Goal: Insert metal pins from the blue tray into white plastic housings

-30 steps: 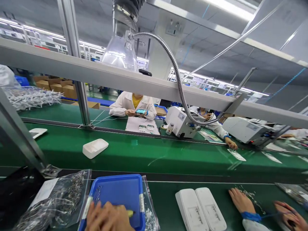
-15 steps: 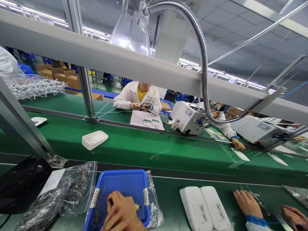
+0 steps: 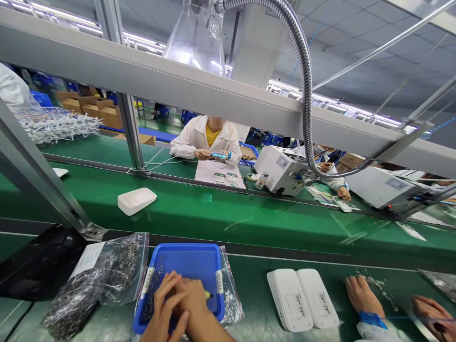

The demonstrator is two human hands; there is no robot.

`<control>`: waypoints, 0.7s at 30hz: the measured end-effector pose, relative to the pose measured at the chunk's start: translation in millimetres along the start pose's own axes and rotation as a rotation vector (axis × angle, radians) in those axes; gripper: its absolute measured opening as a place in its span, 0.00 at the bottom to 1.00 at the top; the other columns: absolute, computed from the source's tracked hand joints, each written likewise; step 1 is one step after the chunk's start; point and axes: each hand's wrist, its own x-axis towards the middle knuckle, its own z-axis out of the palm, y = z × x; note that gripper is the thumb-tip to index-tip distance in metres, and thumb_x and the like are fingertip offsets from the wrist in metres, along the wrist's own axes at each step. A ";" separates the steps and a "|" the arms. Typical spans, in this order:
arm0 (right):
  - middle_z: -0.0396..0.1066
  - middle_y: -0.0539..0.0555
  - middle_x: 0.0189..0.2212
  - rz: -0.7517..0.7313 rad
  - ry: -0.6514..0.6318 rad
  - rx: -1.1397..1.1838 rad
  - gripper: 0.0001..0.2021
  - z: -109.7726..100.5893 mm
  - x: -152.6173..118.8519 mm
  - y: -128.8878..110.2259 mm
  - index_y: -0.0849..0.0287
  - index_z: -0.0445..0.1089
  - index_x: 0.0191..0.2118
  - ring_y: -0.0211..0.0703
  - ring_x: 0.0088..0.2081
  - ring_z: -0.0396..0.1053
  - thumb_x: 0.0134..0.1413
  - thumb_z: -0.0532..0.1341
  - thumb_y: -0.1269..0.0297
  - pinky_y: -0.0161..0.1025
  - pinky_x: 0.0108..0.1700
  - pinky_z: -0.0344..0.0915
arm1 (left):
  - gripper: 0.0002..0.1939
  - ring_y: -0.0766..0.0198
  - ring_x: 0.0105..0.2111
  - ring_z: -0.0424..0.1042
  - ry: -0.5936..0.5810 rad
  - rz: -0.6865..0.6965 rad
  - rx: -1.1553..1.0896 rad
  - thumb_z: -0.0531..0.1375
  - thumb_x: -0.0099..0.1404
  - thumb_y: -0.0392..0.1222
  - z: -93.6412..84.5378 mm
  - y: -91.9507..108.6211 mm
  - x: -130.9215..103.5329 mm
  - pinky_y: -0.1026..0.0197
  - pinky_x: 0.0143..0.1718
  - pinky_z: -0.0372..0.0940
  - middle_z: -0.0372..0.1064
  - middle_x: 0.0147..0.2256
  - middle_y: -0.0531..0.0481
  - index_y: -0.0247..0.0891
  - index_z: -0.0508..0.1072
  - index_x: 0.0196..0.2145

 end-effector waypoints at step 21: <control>0.78 0.47 0.42 0.111 0.019 0.221 0.07 -100.3 -34.4 -13.6 0.53 0.70 0.46 0.45 0.41 0.78 0.69 0.56 0.62 0.38 0.41 0.70 | 0.06 0.65 0.44 0.74 0.097 -0.213 -0.220 0.57 0.73 0.42 -11.1 -7.6 16.8 0.65 0.47 0.71 0.71 0.42 0.51 0.45 0.71 0.46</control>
